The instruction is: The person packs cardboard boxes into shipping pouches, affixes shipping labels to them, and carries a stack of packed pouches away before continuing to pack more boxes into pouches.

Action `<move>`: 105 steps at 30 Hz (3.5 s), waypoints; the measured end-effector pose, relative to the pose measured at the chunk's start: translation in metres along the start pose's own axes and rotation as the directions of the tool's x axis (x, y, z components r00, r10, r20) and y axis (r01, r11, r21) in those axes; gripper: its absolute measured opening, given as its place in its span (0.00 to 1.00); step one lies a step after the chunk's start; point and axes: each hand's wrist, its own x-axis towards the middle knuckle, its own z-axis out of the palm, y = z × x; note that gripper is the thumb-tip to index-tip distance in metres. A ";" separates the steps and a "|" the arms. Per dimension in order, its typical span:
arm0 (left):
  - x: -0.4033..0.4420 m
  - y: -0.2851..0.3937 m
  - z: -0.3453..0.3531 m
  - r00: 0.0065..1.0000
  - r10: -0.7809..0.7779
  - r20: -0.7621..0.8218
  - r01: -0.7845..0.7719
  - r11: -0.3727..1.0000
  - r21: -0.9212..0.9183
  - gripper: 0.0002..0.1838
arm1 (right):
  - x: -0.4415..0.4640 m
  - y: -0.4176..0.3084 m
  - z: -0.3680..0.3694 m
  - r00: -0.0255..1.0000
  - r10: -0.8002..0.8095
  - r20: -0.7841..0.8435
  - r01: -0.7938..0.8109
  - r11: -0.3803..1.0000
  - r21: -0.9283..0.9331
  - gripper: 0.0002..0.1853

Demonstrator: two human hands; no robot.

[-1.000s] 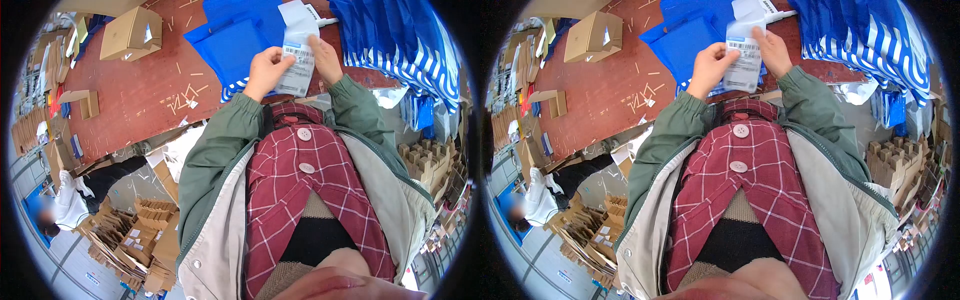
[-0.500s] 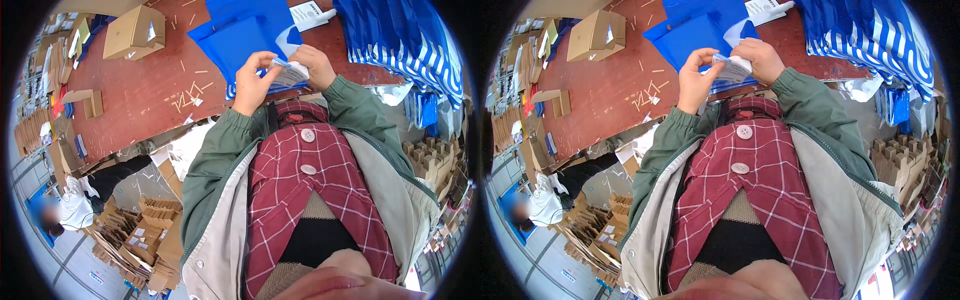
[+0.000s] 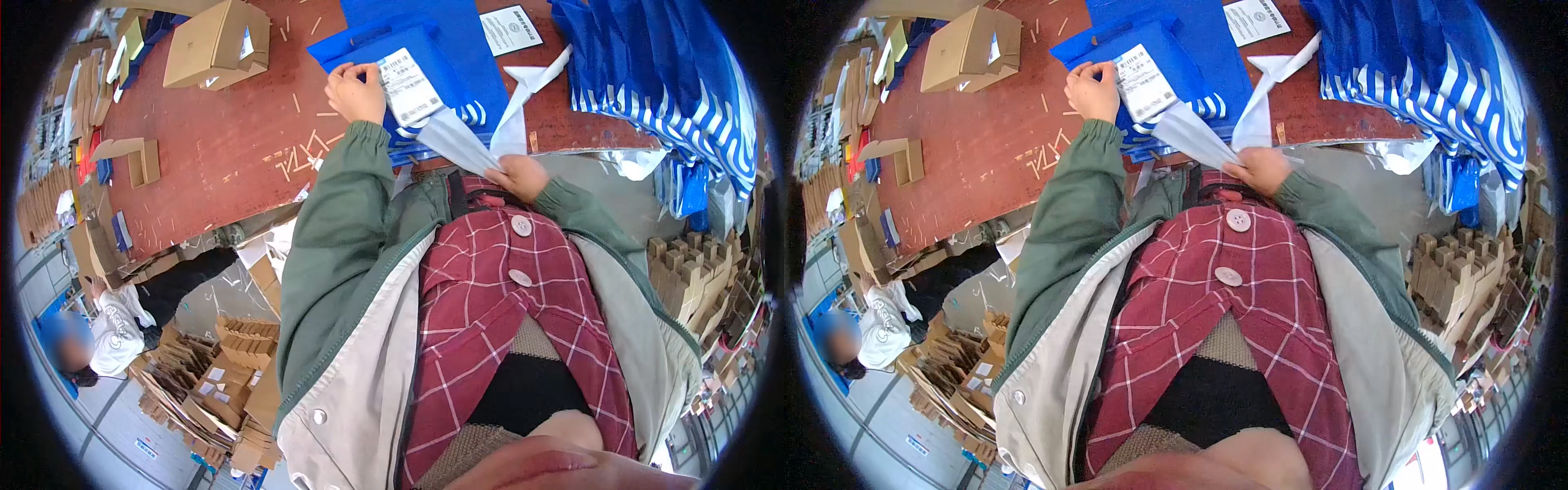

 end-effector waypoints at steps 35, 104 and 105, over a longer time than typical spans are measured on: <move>-0.170 -0.268 -0.229 0.927 -0.139 0.348 0.056 0.970 0.238 0.37 | 0.113 0.012 -0.045 0.804 0.054 -0.592 0.338 0.778 0.530 0.22; -0.393 0.003 -0.112 0.887 0.426 0.176 -0.158 0.639 -0.753 0.40 | -0.047 -0.156 0.088 0.662 -0.709 0.243 -0.037 0.292 0.956 0.34; -0.416 -0.015 -0.143 0.891 0.428 0.149 -0.198 0.663 -0.722 0.40 | -0.072 -0.179 0.113 0.621 -0.734 0.277 -0.048 0.317 0.947 0.34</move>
